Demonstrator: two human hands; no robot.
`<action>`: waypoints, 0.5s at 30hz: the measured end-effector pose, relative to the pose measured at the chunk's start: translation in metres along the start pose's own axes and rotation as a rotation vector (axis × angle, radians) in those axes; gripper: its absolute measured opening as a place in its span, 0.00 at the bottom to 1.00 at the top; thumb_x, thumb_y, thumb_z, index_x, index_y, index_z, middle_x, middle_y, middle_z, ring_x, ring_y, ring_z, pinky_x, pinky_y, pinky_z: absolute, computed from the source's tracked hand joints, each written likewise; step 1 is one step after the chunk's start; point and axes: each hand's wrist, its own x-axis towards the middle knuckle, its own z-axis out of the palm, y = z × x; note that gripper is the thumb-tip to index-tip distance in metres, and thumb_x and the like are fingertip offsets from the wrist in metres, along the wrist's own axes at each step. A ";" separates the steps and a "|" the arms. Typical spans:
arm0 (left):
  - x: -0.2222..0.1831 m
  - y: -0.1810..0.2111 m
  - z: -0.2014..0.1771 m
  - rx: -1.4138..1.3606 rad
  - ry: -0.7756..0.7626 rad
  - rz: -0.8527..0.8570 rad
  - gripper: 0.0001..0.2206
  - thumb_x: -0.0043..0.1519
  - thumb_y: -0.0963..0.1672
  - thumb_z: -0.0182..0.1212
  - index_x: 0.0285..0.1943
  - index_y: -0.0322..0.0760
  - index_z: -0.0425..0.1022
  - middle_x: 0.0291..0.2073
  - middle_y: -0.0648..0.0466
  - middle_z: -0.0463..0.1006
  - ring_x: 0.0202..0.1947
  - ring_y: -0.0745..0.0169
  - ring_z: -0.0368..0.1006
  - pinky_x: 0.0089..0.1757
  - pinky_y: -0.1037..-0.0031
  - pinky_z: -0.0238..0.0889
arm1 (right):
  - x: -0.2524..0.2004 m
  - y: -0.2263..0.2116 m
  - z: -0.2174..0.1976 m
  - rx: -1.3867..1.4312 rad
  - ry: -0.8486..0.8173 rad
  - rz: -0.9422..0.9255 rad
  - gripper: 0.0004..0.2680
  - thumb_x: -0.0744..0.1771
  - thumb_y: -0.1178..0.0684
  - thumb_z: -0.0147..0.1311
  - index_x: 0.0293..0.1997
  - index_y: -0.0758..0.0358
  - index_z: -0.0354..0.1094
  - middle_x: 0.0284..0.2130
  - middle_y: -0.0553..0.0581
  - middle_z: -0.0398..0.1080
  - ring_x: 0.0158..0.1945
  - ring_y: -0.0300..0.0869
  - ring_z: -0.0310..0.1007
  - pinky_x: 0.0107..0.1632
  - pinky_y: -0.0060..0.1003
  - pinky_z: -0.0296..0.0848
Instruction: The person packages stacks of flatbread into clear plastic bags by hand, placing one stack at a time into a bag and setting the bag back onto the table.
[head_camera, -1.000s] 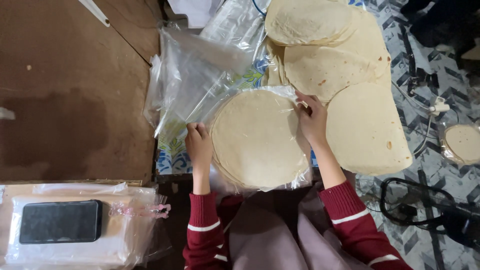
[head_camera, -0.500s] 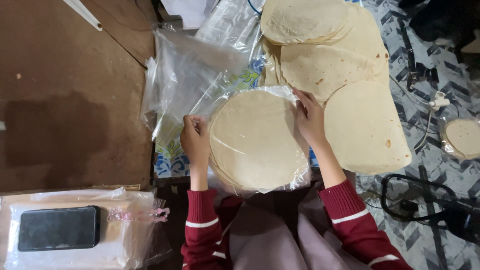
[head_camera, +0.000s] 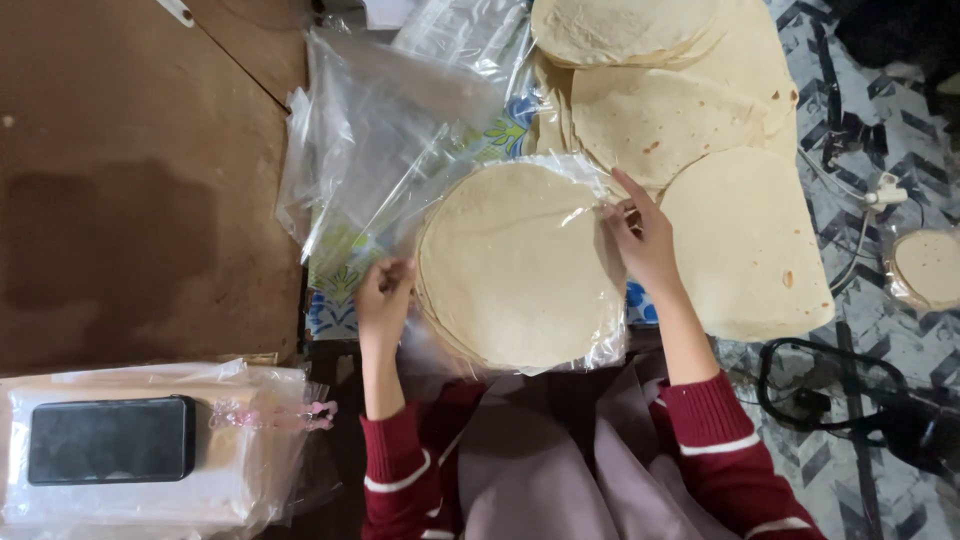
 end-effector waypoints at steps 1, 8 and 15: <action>-0.005 -0.004 -0.001 0.002 -0.003 -0.005 0.12 0.64 0.48 0.65 0.46 0.36 0.74 0.26 0.59 0.76 0.25 0.74 0.70 0.29 0.77 0.62 | 0.003 0.004 0.002 -0.001 0.000 0.006 0.21 0.69 0.62 0.53 0.72 0.53 0.63 0.35 0.47 0.66 0.34 0.30 0.63 0.38 0.25 0.65; -0.006 -0.015 0.001 -0.129 -0.009 -0.151 0.10 0.67 0.45 0.63 0.40 0.32 0.75 0.25 0.60 0.73 0.24 0.75 0.66 0.29 0.80 0.61 | 0.035 0.022 0.016 -0.101 -0.022 -0.108 0.18 0.70 0.64 0.52 0.69 0.54 0.68 0.37 0.50 0.68 0.36 0.33 0.65 0.41 0.27 0.68; 0.001 -0.014 0.008 -0.163 0.030 -0.122 0.07 0.65 0.44 0.60 0.39 0.32 0.75 0.25 0.59 0.74 0.25 0.74 0.69 0.29 0.79 0.62 | 0.025 0.015 0.010 -0.209 0.084 -0.077 0.24 0.67 0.70 0.45 0.73 0.56 0.61 0.42 0.60 0.72 0.43 0.40 0.72 0.46 0.33 0.73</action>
